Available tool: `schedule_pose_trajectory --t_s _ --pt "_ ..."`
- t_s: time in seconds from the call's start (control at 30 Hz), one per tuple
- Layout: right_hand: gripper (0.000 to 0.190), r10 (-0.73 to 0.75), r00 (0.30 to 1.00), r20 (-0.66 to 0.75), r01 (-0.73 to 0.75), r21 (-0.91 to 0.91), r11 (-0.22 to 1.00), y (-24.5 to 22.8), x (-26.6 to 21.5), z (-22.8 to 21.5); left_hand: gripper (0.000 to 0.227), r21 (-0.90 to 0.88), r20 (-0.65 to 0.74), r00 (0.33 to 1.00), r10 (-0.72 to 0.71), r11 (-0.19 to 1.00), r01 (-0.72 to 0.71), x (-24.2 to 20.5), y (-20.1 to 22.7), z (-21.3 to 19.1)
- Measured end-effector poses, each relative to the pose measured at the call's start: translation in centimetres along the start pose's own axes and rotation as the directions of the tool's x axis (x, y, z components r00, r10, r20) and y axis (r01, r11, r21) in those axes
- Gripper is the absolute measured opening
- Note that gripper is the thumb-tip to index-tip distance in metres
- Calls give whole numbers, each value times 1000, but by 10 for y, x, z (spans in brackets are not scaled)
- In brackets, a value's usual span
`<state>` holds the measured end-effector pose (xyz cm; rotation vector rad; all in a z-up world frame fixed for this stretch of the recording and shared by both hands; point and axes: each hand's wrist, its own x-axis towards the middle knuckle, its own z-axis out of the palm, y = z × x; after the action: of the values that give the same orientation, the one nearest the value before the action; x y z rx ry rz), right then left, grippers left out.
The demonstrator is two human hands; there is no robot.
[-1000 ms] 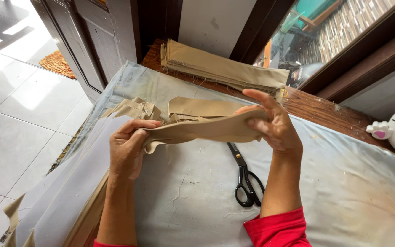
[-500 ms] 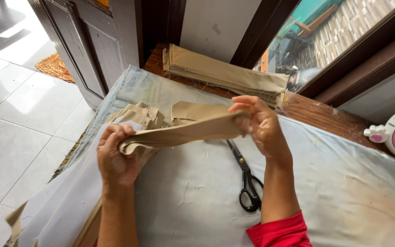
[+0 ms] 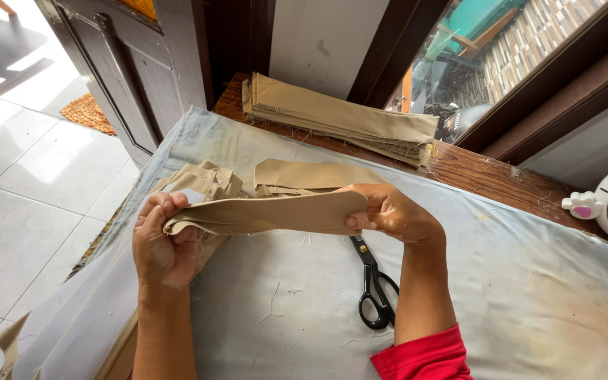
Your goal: The person uses scissors to cut beige fabric pieces that have white paper templates attached. They trim the edges of the fabric, remove the paper templates, and place the cut pieces into a stack on the table.
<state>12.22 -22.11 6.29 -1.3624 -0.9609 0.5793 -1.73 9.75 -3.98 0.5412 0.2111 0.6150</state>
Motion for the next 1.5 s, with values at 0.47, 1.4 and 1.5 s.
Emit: schedule_pose_trajectory --t_s 0.47,1.4,1.5 --pt "23 -66 965 -252 115 185 976 59 -6 -46 23 357 9 999 -33 934 28 -21 5 32" --pt "37 398 730 -556 -176 409 895 102 19 -75 52 778 151 902 404 514 -361 -32 -11 47" --pt "36 409 702 -583 -263 321 910 110 17 -111 32 843 487 694 530 -76 -533 -19 -43 35"
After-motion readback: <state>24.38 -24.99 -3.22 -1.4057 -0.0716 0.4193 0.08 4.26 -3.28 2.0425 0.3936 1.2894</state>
